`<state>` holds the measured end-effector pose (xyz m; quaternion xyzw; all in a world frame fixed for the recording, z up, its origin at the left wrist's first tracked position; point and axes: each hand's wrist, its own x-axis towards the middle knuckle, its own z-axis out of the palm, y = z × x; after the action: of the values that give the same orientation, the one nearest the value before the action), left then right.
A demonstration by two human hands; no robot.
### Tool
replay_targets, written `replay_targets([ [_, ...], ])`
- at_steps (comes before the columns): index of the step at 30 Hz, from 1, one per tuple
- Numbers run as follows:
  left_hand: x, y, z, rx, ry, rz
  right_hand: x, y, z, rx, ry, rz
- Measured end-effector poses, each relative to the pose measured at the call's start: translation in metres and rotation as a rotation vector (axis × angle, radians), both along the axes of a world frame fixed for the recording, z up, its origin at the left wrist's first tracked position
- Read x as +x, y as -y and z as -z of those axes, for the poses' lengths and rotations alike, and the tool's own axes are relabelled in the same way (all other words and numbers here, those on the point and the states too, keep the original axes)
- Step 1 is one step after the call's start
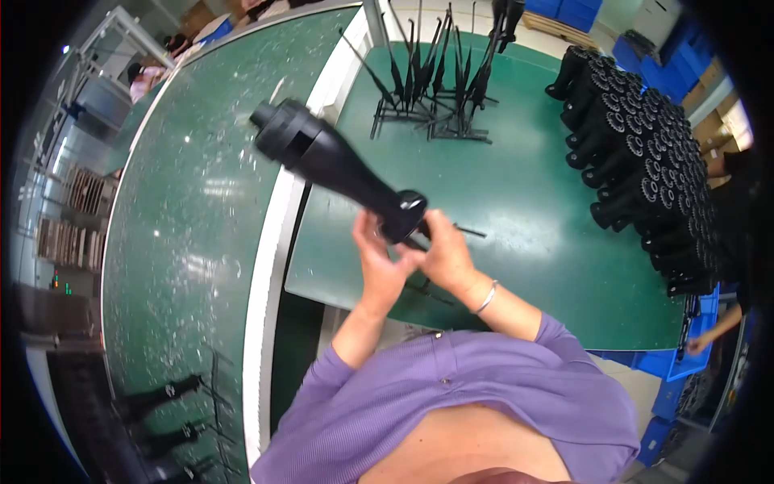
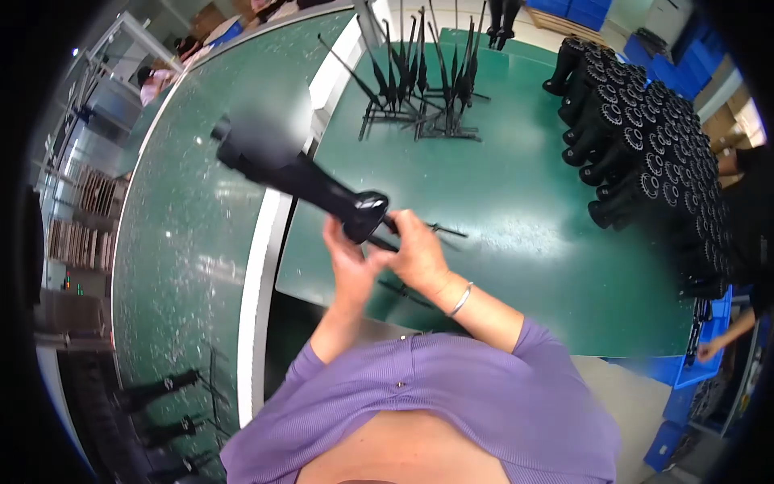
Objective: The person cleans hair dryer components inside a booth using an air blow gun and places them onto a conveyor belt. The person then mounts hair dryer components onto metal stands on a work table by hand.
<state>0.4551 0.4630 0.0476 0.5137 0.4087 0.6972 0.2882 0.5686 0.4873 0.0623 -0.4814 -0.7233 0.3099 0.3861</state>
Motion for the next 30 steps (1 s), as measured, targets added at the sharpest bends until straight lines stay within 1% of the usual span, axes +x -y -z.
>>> replay_targets([
  [1, -0.010, 0.006, 0.000, -0.159, -0.048, 0.084, -0.012, -0.004, 0.009, 0.014, -0.105, -0.093],
  [3, -0.027, 0.009, -0.008, -0.395, 0.082, 0.019, -0.031, -0.009, 0.011, -0.020, -0.083, -0.329],
  [4, -0.041, -0.006, -0.005, -0.193, 0.064, -0.068, -0.039, -0.013, 0.007, -0.019, -0.055, -0.452],
  [5, -0.064, -0.015, -0.011, -0.214, -0.037, -0.099, -0.047, -0.015, 0.005, 0.109, -0.079, -0.500],
  [6, -0.091, -0.022, -0.020, -0.235, -0.138, -0.132, -0.051, -0.021, 0.002, 0.136, -0.049, -0.537],
  [7, -0.117, -0.034, -0.025, -0.304, -0.062, -0.218, -0.050, -0.030, 0.006, 0.176, -0.023, -0.484],
  [8, -0.139, -0.043, -0.042, -0.271, -0.077, -0.368, -0.045, -0.040, 0.013, 0.215, 0.003, -0.432],
  [9, -0.178, -0.058, -0.049, -0.156, -0.142, -0.393, -0.038, -0.057, 0.028, 0.236, 0.015, -0.314],
  [10, -0.198, -0.063, -0.076, -0.228, -0.229, -0.484, -0.026, -0.077, 0.042, 0.266, -0.007, -0.137],
  [11, -0.243, -0.075, -0.076, -0.155, -0.313, -0.494, -0.012, -0.098, 0.048, 0.244, 0.001, 0.070],
  [12, -0.278, -0.090, -0.074, -0.109, -0.204, -0.544, 0.007, -0.125, 0.066, 0.217, -0.025, 0.266],
  [13, -0.304, -0.106, -0.072, 0.011, -0.069, -0.523, 0.026, -0.153, 0.079, 0.180, 0.001, 0.425],
  [14, -0.325, -0.114, -0.069, -0.036, -0.025, -0.547, 0.043, -0.177, 0.083, 0.135, 0.008, 0.530],
  [15, -0.349, -0.125, -0.058, -0.054, -0.033, -0.536, 0.057, -0.205, 0.084, 0.096, -0.001, 0.572],
  [17, -0.387, -0.146, -0.021, -0.082, -0.026, -0.484, 0.074, -0.251, 0.072, 0.038, -0.072, 0.536],
  [18, -0.396, -0.156, -0.007, -0.090, -0.010, -0.440, 0.080, -0.272, 0.068, 0.109, -0.104, 0.478],
  [20, -0.393, -0.172, -0.009, -0.091, 0.024, -0.439, 0.096, -0.316, 0.071, 0.114, -0.333, 0.202],
  [22, -0.394, -0.180, -0.007, -0.084, 0.046, -0.431, 0.095, -0.311, 0.046, -0.091, -0.403, 0.048],
  [23, -0.397, -0.182, -0.006, -0.075, 0.050, -0.436, 0.094, -0.302, 0.032, -0.049, -0.279, 0.079],
  [26, -0.403, -0.175, 0.007, -0.139, -0.183, -0.739, 0.109, -0.264, 0.036, 0.234, -0.012, 0.411],
  [27, -0.380, -0.158, -0.002, -0.235, -0.348, -0.887, 0.115, -0.240, 0.039, 0.391, 0.022, 0.531],
  [28, -0.345, -0.140, -0.011, -0.318, -0.519, -1.021, 0.121, -0.201, 0.025, 0.356, 0.022, 0.542],
  [29, -0.323, -0.126, 0.004, -0.179, -0.623, -1.075, 0.129, -0.166, 0.027, 0.407, 0.085, 0.612],
  [30, -0.289, -0.120, 0.014, -0.034, -0.717, -1.117, 0.139, -0.131, 0.030, 0.358, 0.044, 0.628],
])
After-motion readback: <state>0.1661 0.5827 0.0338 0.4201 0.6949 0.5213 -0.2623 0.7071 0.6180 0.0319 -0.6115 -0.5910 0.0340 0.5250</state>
